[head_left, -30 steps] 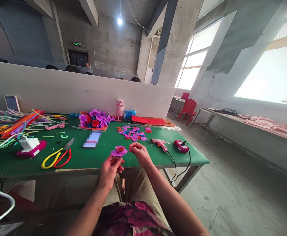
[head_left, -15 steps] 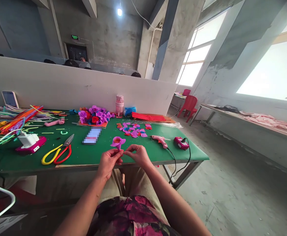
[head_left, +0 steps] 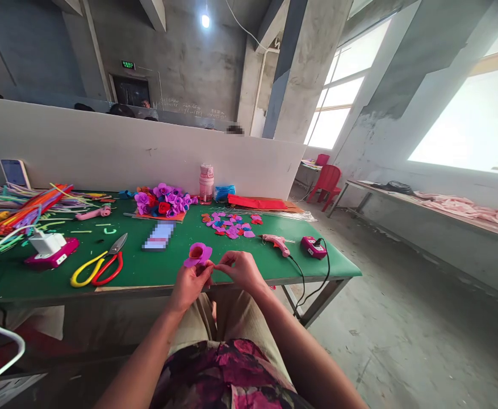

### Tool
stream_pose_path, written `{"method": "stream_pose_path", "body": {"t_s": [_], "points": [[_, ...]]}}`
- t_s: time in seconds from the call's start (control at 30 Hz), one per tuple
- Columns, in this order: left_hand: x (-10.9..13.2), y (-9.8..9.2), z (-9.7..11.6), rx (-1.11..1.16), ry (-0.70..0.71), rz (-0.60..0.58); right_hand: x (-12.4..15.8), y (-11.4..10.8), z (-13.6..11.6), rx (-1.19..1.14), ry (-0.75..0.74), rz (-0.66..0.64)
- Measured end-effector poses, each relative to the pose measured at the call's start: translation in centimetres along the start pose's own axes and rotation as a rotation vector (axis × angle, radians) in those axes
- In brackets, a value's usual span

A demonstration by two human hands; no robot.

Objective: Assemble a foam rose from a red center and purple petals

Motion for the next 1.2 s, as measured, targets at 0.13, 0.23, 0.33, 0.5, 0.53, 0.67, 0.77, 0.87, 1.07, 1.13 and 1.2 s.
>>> {"method": "stream_pose_path", "body": {"t_s": [0.13,0.23,0.33,0.5,0.53,0.67,0.77,0.87,1.07,1.13,1.2], "points": [[0.2,-0.4,-0.3,0.125,-0.036,0.056,-0.2,-0.3,0.5,-0.204,-0.073,0.022],[0.5,-1.0,-0.8,0.215,-0.087,0.136,-0.5,-0.7,1.2,-0.401,-0.128,0.063],[0.5,-1.1,-1.1,0.270,-0.132,0.145,-0.8,-0.1,2.2,-0.523,-0.094,0.043],[0.6,-0.4,-1.4,0.320,-0.129,0.098,-0.5,0.7,3.3,-0.541,-0.023,0.039],[0.7,-0.3,-1.4,0.323,-0.124,0.093,-0.4,0.7,3.4,-0.533,-0.021,0.049],[0.7,0.0,-1.1,0.295,-0.105,0.100,-0.4,0.4,3.2,-0.559,-0.065,0.093],[-0.5,-0.3,0.0,0.240,-0.073,0.090,-1.4,0.1,3.4,-0.514,-0.069,0.101],[-3.3,-1.4,1.2,0.165,-0.008,0.079,-3.5,-0.6,3.9,-0.489,-0.065,0.106],[-11.2,-4.6,1.3,0.028,0.043,0.116,-8.2,-2.2,5.8,-0.506,-0.067,0.159],[-13.9,-5.0,0.8,0.026,0.035,0.110,-9.8,-2.8,6.5,-0.464,-0.070,0.207],[-16.4,-5.0,0.2,0.053,0.027,0.093,-11.5,-3.5,7.4,-0.438,-0.066,0.275]]}}
Point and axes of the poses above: each hand's wrist, its own x-axis away from the middle knuckle, its own y-axis out of the palm, z = x × y, the point moved 8 cm from there along -x, towards the middle knuckle, and after that the axes turned 14 degrees about -z, right-handed, at the moved point
